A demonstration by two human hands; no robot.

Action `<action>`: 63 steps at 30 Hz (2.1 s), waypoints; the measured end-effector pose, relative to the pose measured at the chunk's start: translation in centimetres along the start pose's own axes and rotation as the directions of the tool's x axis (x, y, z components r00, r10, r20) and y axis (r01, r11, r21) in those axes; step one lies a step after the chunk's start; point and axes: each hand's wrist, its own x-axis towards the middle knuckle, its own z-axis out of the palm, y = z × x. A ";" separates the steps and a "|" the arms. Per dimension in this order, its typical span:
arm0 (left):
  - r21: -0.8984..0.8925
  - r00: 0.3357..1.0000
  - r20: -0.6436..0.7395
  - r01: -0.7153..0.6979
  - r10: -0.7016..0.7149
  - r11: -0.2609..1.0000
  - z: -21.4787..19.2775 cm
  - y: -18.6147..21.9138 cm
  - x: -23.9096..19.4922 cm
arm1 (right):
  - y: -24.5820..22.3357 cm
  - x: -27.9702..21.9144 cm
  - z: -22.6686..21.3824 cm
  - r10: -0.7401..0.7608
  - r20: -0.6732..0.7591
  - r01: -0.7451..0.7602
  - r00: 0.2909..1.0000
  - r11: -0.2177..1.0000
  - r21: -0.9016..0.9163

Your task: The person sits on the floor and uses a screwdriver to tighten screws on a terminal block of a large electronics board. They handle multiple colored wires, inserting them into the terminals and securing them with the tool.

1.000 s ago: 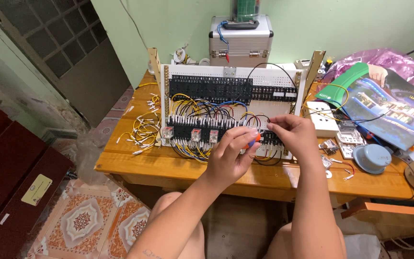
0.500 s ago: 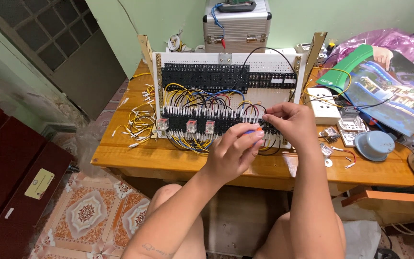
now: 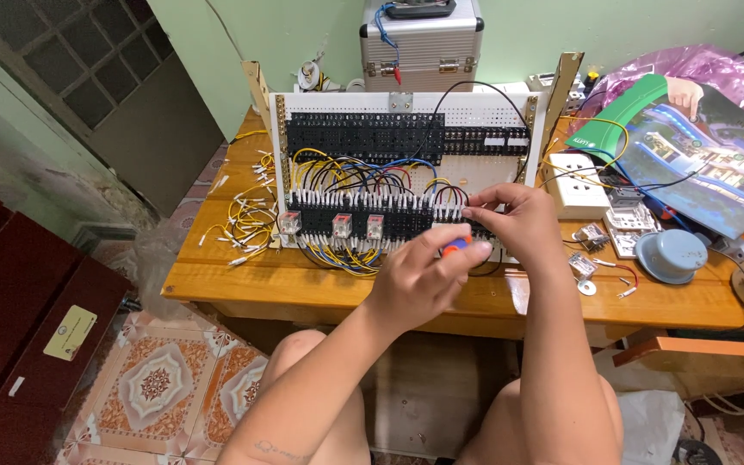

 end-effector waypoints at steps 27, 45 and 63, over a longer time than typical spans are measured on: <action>0.236 0.974 0.153 -0.199 0.166 0.951 -0.8 1.1 -1.4 | 0.3 0.2 0.5 0.002 -0.048 -0.008 0.999 0.994 -0.108; 0.179 0.968 0.207 -0.177 0.139 0.968 -0.8 1.6 -1.5 | 0.7 0.4 0.5 -0.048 -0.005 0.047 0.999 0.989 -0.141; 0.179 0.996 0.047 -0.081 0.074 0.981 -0.9 1.6 -0.3 | 1.9 1.6 1.0 -0.070 0.094 0.096 0.993 0.943 -0.320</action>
